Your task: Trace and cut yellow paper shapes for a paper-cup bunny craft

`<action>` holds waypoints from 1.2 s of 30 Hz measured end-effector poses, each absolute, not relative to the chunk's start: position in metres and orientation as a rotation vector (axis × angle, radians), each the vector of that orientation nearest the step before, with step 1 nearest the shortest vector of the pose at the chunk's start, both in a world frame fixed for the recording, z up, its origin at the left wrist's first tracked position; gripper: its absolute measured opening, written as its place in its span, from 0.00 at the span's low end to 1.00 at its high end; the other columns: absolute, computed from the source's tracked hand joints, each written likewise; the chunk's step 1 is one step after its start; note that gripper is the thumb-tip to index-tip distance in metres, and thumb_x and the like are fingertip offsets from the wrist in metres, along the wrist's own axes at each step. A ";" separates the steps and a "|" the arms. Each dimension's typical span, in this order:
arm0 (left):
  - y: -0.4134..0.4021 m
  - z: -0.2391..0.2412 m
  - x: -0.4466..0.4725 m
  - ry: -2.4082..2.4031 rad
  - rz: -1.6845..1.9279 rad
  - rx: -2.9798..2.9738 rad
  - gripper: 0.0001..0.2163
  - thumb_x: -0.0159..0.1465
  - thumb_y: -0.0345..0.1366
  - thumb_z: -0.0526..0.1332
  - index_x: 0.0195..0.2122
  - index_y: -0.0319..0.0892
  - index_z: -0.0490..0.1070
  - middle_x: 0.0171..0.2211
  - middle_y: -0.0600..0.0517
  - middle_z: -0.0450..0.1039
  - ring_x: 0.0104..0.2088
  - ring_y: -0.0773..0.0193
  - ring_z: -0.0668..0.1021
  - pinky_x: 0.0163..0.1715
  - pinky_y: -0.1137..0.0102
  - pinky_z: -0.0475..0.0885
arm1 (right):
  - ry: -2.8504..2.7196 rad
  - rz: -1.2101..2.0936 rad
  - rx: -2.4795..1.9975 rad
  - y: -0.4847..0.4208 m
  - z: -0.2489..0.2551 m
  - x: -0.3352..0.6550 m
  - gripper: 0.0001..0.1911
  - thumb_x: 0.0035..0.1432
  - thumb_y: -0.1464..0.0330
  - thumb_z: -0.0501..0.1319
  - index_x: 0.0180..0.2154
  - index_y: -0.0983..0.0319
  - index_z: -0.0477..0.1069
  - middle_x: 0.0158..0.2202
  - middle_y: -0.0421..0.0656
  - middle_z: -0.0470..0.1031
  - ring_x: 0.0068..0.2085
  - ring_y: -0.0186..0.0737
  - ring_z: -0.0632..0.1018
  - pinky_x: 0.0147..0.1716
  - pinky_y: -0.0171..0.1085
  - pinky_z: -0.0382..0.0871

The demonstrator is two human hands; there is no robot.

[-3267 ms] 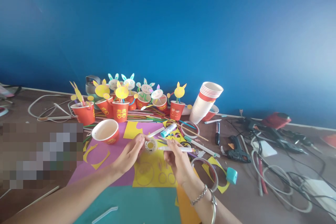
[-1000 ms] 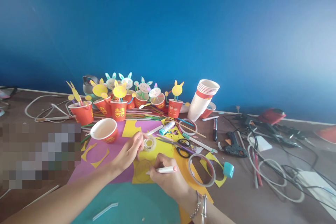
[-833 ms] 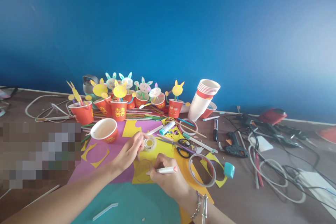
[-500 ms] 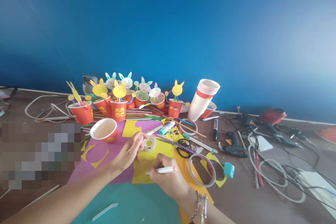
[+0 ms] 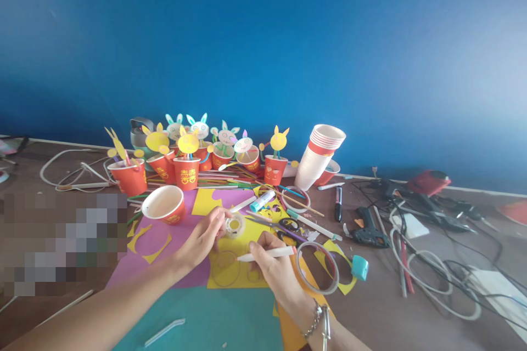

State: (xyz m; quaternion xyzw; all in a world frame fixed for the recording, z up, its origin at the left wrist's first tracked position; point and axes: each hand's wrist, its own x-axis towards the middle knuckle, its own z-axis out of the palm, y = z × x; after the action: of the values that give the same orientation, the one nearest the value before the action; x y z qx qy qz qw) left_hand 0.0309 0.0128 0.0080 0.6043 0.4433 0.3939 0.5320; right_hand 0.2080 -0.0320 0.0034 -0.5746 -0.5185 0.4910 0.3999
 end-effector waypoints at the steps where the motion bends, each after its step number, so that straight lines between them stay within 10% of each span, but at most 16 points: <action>1: 0.013 0.008 0.031 1.056 0.940 1.442 0.17 0.67 0.49 0.44 0.37 0.43 0.63 0.23 0.58 0.53 0.24 0.67 0.62 0.21 0.74 0.60 | -1.306 1.248 -1.455 -0.032 0.003 0.209 0.16 0.54 0.58 0.56 0.21 0.59 0.57 0.14 0.36 0.66 0.18 0.32 0.68 0.18 0.30 0.59; 36: 0.014 0.004 0.030 1.050 0.933 1.432 0.17 0.66 0.50 0.44 0.39 0.43 0.63 0.23 0.59 0.53 0.23 0.68 0.61 0.19 0.75 0.60 | -1.644 1.038 -1.609 -0.035 -0.015 0.201 0.11 0.45 0.72 0.59 0.18 0.59 0.57 0.16 0.34 0.61 0.18 0.29 0.63 0.14 0.27 0.53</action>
State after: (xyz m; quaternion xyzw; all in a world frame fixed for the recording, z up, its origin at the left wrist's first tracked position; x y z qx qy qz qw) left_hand 0.0301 0.0136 0.0041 0.6017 0.4413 0.3923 0.5379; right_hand 0.2009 -0.0352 -0.0150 -0.6074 -0.6206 0.3917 0.3040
